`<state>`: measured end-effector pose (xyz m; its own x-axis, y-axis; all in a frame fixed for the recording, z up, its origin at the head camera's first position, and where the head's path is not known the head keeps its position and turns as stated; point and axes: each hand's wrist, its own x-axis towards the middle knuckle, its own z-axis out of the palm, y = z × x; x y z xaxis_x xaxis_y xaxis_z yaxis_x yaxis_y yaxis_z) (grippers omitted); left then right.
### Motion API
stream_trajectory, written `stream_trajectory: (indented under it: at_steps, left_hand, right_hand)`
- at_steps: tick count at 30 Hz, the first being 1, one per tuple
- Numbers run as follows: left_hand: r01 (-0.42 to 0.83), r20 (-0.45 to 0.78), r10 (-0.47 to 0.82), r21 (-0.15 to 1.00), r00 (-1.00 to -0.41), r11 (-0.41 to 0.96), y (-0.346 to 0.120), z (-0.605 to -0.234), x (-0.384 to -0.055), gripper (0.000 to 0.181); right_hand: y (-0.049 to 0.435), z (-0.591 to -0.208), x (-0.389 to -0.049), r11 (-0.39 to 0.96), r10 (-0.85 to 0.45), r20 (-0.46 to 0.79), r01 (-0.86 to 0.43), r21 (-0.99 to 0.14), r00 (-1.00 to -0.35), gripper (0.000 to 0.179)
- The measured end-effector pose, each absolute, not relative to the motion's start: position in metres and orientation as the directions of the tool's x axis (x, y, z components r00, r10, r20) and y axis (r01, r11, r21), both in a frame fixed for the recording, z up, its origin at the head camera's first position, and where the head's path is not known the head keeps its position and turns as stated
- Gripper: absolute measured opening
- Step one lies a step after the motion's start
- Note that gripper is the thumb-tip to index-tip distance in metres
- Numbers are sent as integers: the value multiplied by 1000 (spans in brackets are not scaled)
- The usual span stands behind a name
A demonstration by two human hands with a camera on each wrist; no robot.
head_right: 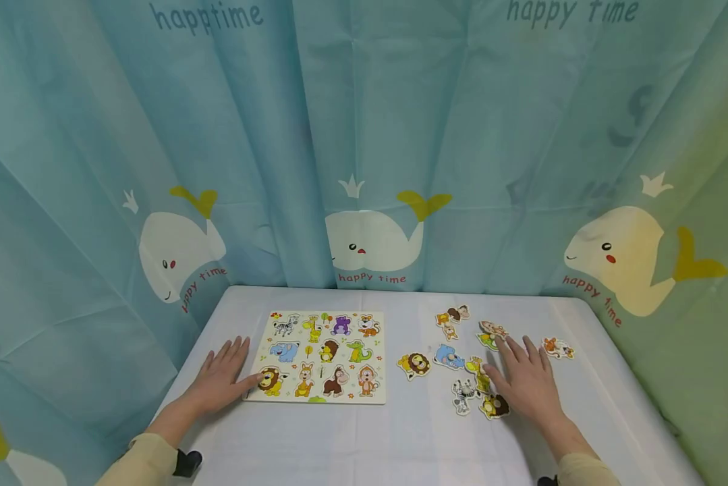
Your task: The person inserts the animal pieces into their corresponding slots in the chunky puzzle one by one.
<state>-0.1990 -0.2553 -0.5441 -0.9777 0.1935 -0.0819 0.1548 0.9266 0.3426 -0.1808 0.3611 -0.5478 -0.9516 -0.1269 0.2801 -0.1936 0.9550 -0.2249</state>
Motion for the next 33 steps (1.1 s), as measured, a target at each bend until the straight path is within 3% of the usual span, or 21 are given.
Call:
stream_trajectory:
  at_steps: [12,25,33]
  left_hand:
    - [121,-124,203,478,-971,870,-246,-537,-195,116]
    - [106,-145,193,464,-970,880,-246,-546,-193,124]
    - [153,-124,234,462,-964,874,-245,-550,-190,126]
  right_hand:
    - [344,-537,-180,907,-279,341,-363,-214,-898,56]
    - [335,-539,-178,902,-325,305,-390,-183,-895,56]
    - [330,-538,-176,904,-327,273,-383,-188,-905,45]
